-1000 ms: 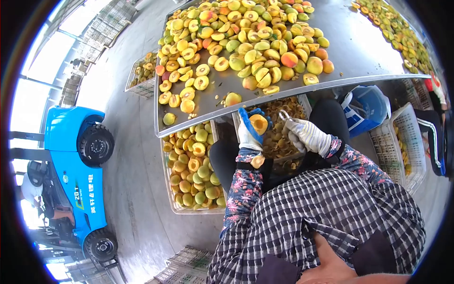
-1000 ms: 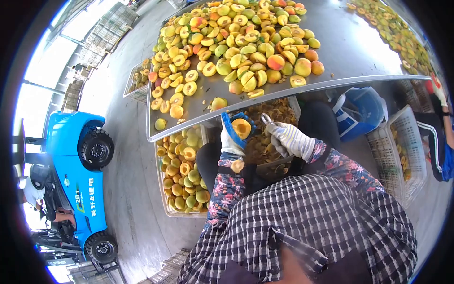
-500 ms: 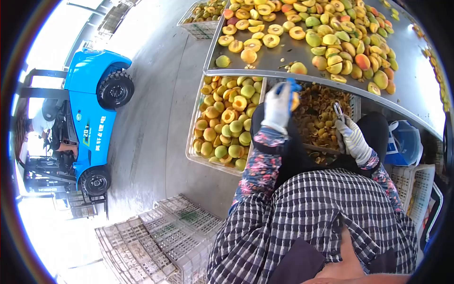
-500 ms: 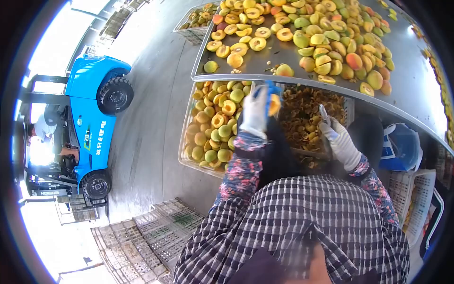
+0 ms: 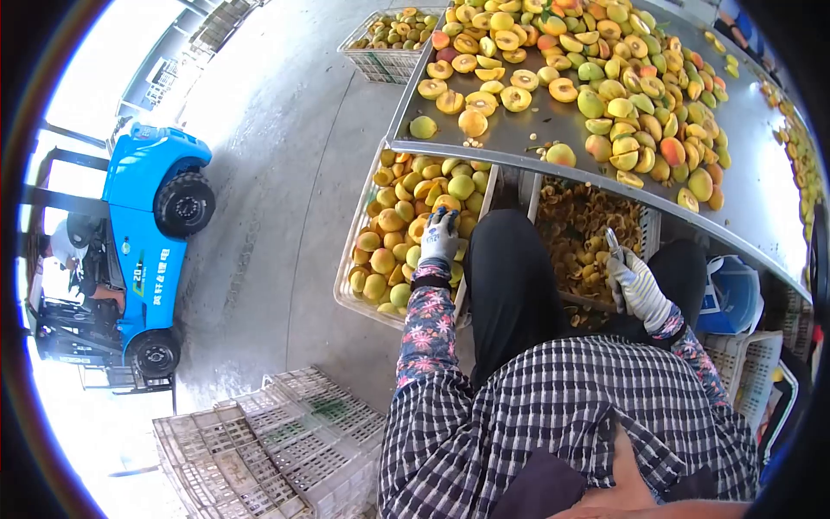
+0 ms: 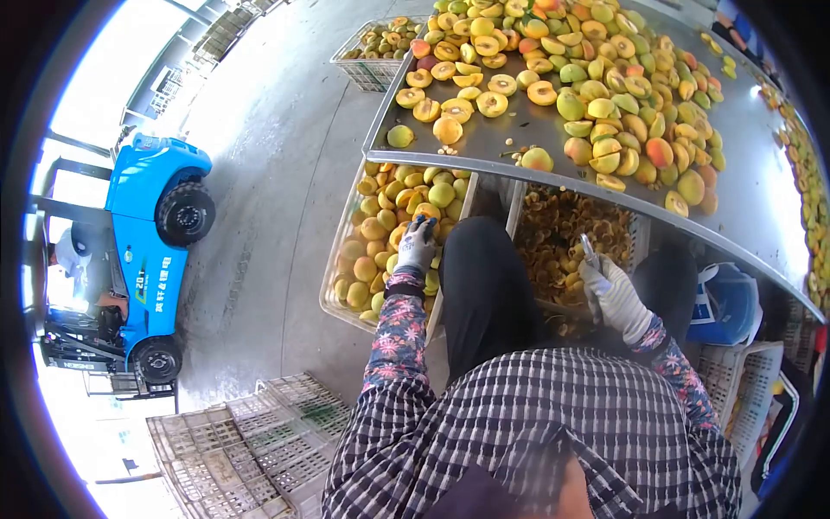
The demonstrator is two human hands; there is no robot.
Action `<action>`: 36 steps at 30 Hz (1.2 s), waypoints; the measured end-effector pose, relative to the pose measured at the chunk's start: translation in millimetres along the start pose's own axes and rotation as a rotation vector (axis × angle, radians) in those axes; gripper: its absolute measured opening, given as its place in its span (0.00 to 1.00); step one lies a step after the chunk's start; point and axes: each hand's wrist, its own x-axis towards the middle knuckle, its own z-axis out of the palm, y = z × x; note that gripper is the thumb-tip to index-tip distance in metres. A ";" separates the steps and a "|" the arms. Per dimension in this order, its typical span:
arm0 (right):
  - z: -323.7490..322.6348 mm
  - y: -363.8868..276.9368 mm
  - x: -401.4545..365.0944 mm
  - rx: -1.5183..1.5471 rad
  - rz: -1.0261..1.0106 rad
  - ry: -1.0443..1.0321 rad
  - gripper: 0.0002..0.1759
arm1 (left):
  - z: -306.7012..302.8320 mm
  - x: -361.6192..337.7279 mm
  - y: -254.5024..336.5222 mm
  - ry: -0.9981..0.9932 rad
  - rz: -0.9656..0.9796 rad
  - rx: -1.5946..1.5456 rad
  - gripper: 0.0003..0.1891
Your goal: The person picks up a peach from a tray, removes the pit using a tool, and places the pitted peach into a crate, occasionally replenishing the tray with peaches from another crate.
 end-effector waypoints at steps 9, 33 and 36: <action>17.3 -0.6 7.1 -0.028 0.084 0.037 0.17 | -12.2 6.0 1.7 0.076 -0.074 0.011 0.25; 49.4 -30.8 7.7 -0.121 0.321 0.123 0.21 | -40.9 97.4 -10.8 0.126 -0.327 -0.348 0.30; 52.0 -30.0 9.9 -0.128 0.314 0.128 0.21 | -20.1 145.1 -3.5 0.112 -0.330 -0.275 0.30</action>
